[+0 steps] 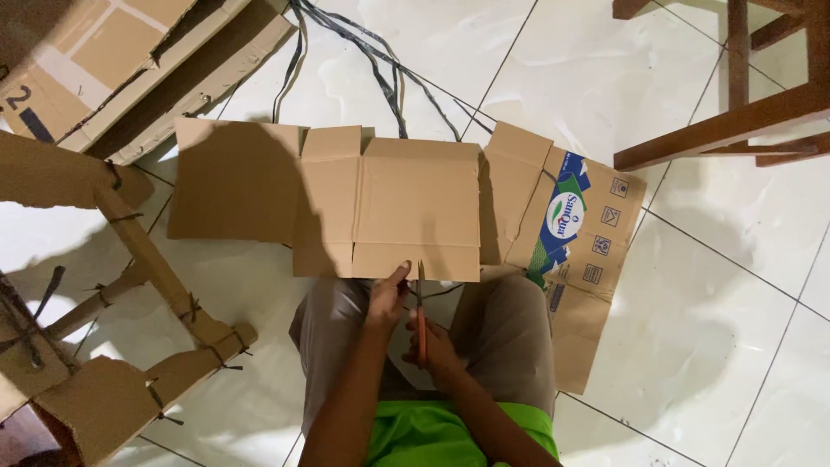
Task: Cutting cardboard sheets with scissors and wrapping them around furniture components for protection
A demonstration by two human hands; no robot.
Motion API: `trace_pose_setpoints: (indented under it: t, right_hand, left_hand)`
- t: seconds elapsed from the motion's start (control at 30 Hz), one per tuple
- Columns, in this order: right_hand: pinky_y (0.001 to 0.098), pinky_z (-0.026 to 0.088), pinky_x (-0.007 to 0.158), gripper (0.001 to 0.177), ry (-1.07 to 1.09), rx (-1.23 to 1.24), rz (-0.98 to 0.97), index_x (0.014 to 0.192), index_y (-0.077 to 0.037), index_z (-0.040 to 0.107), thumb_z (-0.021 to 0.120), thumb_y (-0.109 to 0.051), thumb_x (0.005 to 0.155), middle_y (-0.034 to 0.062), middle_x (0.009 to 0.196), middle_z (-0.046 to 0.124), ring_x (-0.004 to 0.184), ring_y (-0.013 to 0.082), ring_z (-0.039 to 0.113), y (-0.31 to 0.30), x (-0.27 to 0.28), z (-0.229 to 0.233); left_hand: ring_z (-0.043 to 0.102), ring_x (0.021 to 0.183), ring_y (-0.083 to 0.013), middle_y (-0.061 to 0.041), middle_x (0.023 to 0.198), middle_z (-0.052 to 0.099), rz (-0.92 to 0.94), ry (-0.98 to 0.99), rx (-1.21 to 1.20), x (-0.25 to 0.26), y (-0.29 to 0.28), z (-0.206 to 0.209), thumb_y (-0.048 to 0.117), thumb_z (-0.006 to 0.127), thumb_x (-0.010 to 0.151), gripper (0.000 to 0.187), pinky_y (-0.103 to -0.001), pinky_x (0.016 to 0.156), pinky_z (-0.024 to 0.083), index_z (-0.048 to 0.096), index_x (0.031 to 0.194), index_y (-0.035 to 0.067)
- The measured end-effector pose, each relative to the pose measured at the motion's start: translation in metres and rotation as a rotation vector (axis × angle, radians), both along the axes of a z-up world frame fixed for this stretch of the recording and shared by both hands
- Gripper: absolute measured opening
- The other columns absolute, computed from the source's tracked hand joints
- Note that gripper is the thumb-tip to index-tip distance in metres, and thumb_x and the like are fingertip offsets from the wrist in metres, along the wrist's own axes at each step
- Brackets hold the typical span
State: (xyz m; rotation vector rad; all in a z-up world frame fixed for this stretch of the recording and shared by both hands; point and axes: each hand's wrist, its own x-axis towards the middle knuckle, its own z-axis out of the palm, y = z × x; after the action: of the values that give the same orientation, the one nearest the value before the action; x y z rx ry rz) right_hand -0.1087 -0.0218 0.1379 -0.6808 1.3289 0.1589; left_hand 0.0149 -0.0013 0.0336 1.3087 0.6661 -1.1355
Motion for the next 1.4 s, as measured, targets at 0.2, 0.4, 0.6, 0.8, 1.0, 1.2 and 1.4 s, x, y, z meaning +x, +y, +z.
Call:
trace_pose_setpoints:
  t: [0.2, 0.4, 0.6, 0.8, 1.0, 1.2, 1.4]
  right_hand:
    - [0.0308, 0.045, 0.099, 0.079, -0.206, -0.884, 1.097, 0.139, -0.011, 0.053, 0.085, -0.041, 0.074, -0.0052, 0.072, 0.07, 0.11, 0.0222, 0.062, 0.026, -0.065, -0.208]
    - [0.0347, 0.047, 0.043, 0.05, -0.361, 0.05, -0.243, 0.139, -0.004, 0.058, 0.065, -0.028, 0.097, 0.0042, 0.069, 0.049, 0.051, 0.0168, 0.052, 0.015, -0.04, -0.104]
    - [0.0321, 0.032, 0.037, 0.048, -0.134, -0.161, -0.027, 0.093, 0.004, 0.073, 0.066, -0.043, 0.092, 0.0066, 0.057, 0.052, 0.044, 0.017, 0.048, 0.004, -0.027, -0.049]
    - [0.0312, 0.037, 0.032, 0.064, 0.002, -0.074, -0.069, 0.096, 0.004, 0.07, 0.08, -0.059, 0.088, 0.008, 0.054, 0.052, 0.039, 0.0187, 0.048, -0.01, -0.022, -0.04]
    - [0.0299, 0.037, 0.033, 0.068, -0.049, -0.12, -0.008, 0.093, 0.007, 0.069, 0.075, -0.061, 0.09, 0.007, 0.054, 0.048, 0.039, 0.0159, 0.046, -0.023, -0.01, -0.011]
    - [0.0322, 0.038, 0.03, 0.068, -0.024, -0.122, -0.034, 0.091, 0.011, 0.07, 0.078, -0.056, 0.089, 0.0118, 0.047, 0.05, 0.033, 0.0212, 0.047, -0.028, 0.002, 0.028]
    - [0.0302, 0.035, 0.029, 0.059, -0.081, -0.054, -0.07, 0.088, 0.005, 0.066, 0.079, -0.053, 0.089, 0.0047, 0.048, 0.045, 0.034, 0.0176, 0.045, -0.028, -0.009, -0.035]
  left_hand:
    - [0.054, 0.049, -0.0162, -0.004, 0.064, 0.06, 0.125, 0.093, 0.018, -0.005, -0.003, 0.012, 0.027, 0.093, 0.075, 0.03, -0.038, 0.037, 0.031, 0.066, 0.077, 0.013]
    - [0.048, 0.055, -0.0162, 0.0, 0.065, 0.052, 0.058, 0.029, 0.11, -0.013, -0.005, 0.021, 0.033, 0.093, 0.072, 0.037, -0.04, 0.05, 0.035, 0.064, 0.071, 0.009]
    - [0.047, 0.05, -0.0178, -0.006, 0.061, 0.06, -0.031, 0.019, 0.217, -0.023, -0.007, -0.004, 0.036, 0.091, 0.074, 0.042, -0.038, 0.047, 0.033, 0.066, 0.065, 0.004]
    - [0.065, 0.065, -0.0309, -0.023, 0.073, 0.062, 0.179, -0.047, 0.119, -0.031, -0.012, 0.014, 0.011, 0.096, 0.068, 0.04, -0.047, 0.053, 0.052, 0.067, 0.083, -0.013]
    - [0.068, 0.061, -0.029, -0.022, 0.073, 0.064, 0.198, -0.059, 0.112, -0.035, -0.017, 0.004, 0.007, 0.095, 0.068, 0.038, -0.041, 0.056, 0.055, 0.069, 0.086, -0.014]
    - [0.07, 0.065, -0.0301, -0.026, 0.078, 0.066, 0.214, -0.056, 0.137, -0.03, -0.015, 0.012, 0.005, 0.096, 0.066, 0.042, -0.044, 0.057, 0.057, 0.07, 0.092, -0.016]
    - [0.071, 0.069, -0.0314, -0.026, 0.081, 0.069, 0.089, -0.064, 0.157, -0.038, -0.011, -0.017, 0.012, 0.098, 0.066, 0.051, -0.05, 0.051, 0.052, 0.07, 0.096, -0.017]
